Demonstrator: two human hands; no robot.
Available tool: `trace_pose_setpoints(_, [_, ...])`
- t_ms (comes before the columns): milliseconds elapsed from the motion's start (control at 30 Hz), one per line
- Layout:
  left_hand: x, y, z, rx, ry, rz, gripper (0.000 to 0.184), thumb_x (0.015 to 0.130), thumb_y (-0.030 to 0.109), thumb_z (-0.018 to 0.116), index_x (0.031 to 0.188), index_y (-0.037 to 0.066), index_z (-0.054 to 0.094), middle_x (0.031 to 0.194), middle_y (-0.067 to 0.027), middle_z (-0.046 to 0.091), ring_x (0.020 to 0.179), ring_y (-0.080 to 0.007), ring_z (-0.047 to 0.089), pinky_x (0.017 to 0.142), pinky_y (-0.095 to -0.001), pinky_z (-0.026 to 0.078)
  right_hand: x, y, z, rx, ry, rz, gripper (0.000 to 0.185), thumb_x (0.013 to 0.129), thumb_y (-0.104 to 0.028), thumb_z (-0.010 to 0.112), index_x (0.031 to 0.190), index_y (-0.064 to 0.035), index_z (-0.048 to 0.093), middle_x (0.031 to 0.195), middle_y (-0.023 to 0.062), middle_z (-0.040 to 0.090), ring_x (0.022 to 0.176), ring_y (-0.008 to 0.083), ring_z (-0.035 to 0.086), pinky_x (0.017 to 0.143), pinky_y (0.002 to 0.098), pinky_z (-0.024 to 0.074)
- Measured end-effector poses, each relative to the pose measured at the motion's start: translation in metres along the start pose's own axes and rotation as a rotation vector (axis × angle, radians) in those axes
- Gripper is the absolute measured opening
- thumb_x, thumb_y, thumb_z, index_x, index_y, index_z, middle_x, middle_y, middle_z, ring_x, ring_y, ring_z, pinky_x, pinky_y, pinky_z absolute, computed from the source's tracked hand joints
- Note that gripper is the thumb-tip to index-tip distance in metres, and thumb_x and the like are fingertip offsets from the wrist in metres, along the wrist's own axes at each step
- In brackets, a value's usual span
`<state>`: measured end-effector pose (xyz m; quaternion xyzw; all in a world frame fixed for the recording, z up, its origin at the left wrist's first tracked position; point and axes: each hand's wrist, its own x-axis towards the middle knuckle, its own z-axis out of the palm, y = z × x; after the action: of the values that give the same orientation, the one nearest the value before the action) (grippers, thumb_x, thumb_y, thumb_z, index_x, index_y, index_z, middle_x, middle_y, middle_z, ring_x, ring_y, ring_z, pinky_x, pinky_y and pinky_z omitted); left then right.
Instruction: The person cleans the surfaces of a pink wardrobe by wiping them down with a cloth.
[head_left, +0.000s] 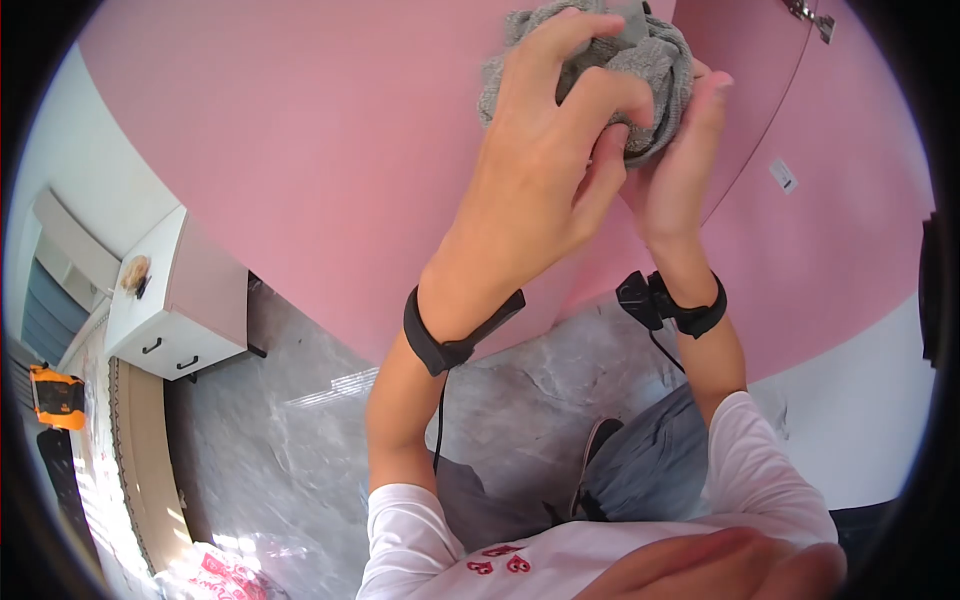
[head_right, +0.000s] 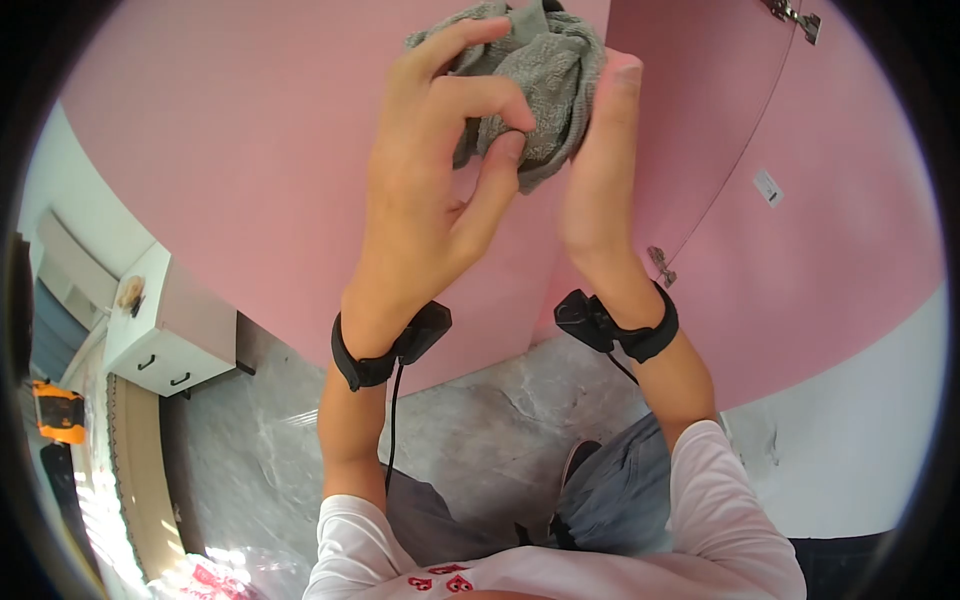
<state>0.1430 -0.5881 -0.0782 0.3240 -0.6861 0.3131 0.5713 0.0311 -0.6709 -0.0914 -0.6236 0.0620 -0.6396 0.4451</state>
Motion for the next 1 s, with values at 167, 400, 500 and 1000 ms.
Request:
trace_pose_setpoints(167, [-0.004,-0.002,0.010,-0.239,0.187,-0.075,0.014,0.092,-0.001,0.064,0.104,-0.001,0.070,0.124,-0.0187,0.068,0.099,-0.0311,0.070,0.077,-0.0386,0.056,-0.001,-0.009,0.001,0.109,-0.060,0.065,0.077,0.107,-0.069,0.022,0.143,-0.0049,0.044,0.134,0.0084,0.057,0.126,0.0217,0.053,0.110,0.0383,0.0406])
trace_pose_setpoints(400, [-0.005,0.000,0.012,-0.240,0.165,-0.116,0.016,0.092,0.001,0.066,0.107,-0.001,0.070,0.124,-0.0193,0.067,0.102,-0.0301,0.068,0.082,-0.0393,0.055,-0.005,-0.027,0.005,0.117,-0.035,0.174,0.092,0.100,-0.081,0.016,0.140,-0.0049,0.047,0.133,0.0069,0.055,0.124,0.0185,0.052,0.105,0.0349,0.0412])
trace_pose_setpoints(500, [-0.003,0.002,0.016,-0.241,0.169,-0.119,0.017,0.093,0.002,0.067,0.109,-0.001,0.069,0.124,-0.0196,0.067,0.104,-0.0296,0.068,0.084,-0.0397,0.055,-0.006,-0.027,0.002,0.124,-0.059,0.173,0.091,0.101,-0.079,0.018,0.147,-0.0040,0.041,0.138,0.0091,0.054,0.129,0.0216,0.051,0.110,0.0359,0.0391])
trace_pose_setpoints(1000, [0.003,0.010,0.019,-0.250,0.153,-0.169,0.023,0.093,0.007,0.071,0.115,-0.001,0.069,0.125,-0.0209,0.065,0.111,-0.0274,0.065,0.093,-0.0413,0.053,-0.009,-0.021,0.006,0.145,-0.046,0.112,0.078,0.108,-0.068,0.024,0.147,-0.0038,0.045,0.135,0.0086,0.059,0.126,0.0192,0.056,0.109,0.0339,0.0423])
